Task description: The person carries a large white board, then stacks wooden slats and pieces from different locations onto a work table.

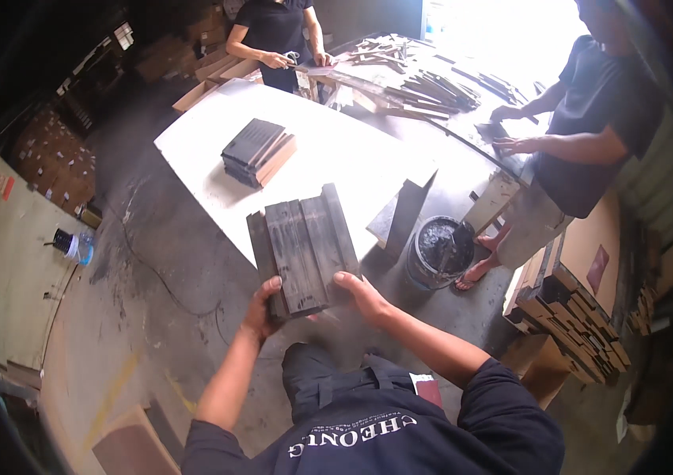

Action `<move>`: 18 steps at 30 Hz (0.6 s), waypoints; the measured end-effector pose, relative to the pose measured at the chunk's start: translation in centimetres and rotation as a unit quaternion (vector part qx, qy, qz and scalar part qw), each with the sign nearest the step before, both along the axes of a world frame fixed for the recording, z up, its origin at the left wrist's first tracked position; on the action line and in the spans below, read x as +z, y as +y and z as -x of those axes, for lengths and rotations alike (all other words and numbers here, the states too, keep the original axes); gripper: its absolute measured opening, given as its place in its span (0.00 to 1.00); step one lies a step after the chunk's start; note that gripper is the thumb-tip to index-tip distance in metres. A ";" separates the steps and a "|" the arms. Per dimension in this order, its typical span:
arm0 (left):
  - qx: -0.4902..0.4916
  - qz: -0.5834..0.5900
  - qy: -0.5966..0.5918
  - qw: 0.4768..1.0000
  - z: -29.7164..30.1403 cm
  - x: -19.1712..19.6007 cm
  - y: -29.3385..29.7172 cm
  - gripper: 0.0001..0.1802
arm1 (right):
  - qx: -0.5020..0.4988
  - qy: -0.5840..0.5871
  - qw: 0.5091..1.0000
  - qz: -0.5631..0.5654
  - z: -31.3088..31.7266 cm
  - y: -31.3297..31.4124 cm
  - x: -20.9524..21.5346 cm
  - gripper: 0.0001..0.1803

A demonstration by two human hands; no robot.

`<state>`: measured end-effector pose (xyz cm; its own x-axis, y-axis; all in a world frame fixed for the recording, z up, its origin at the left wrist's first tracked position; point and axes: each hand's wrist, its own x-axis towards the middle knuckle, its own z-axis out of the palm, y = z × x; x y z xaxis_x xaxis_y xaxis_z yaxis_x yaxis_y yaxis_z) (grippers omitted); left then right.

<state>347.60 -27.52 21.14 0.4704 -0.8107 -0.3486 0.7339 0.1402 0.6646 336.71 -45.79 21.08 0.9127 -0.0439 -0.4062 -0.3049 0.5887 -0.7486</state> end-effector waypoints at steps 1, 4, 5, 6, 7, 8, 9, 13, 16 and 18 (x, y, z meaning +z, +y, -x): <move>-0.014 -0.021 -0.002 1.000 -3.3 0.8 -0.9 0.32 | -0.036 0.009 0.999 -0.007 -2.5 -0.1 -0.3 0.23; -0.138 -0.086 -0.053 0.985 -14.7 0.5 -2.9 0.30 | -0.033 -0.004 0.997 0.067 -8.8 -0.4 -2.2 0.37; -0.211 -0.127 -0.065 0.967 -19.9 0.1 -2.6 0.30 | 0.006 0.057 0.985 0.160 -10.6 -0.3 -1.3 0.42; -0.263 -0.174 -0.193 0.929 -24.3 -0.3 -4.2 0.35 | 0.115 0.053 0.935 0.332 -12.7 -3.3 -7.1 0.53; -0.284 -0.239 -0.311 0.875 -28.9 -1.0 -3.2 0.41 | 0.196 0.002 0.916 0.349 -15.3 -3.0 -1.0 0.60; -0.295 -0.238 -0.390 0.839 -30.7 -0.6 -5.3 0.48 | 0.126 0.005 0.948 0.291 -16.4 -4.8 -2.5 0.61; -0.305 -0.236 -0.455 0.803 -31.1 -0.8 -7.2 0.54 | 0.053 0.006 0.972 0.229 -17.1 -6.8 -4.7 0.62; -0.304 -0.367 -0.536 0.697 -32.8 -3.4 -8.8 0.60 | -0.165 0.035 0.954 0.246 -20.8 -5.4 -9.0 0.49; -0.199 -0.329 -0.603 0.699 -33.7 -3.7 -8.1 0.47 | -0.160 0.054 0.923 0.347 -21.7 -3.7 -6.5 0.44; -0.135 -0.278 -0.628 0.715 -32.9 -4.0 -7.7 0.38 | -0.165 0.067 0.913 0.367 -20.3 -4.6 -8.0 0.44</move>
<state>380.50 -35.21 17.17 0.5478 -0.8315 -0.0928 -0.5390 -0.4355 0.7210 357.02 -50.43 13.06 0.7446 -0.6131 -0.2642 -0.3200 0.0195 -0.9472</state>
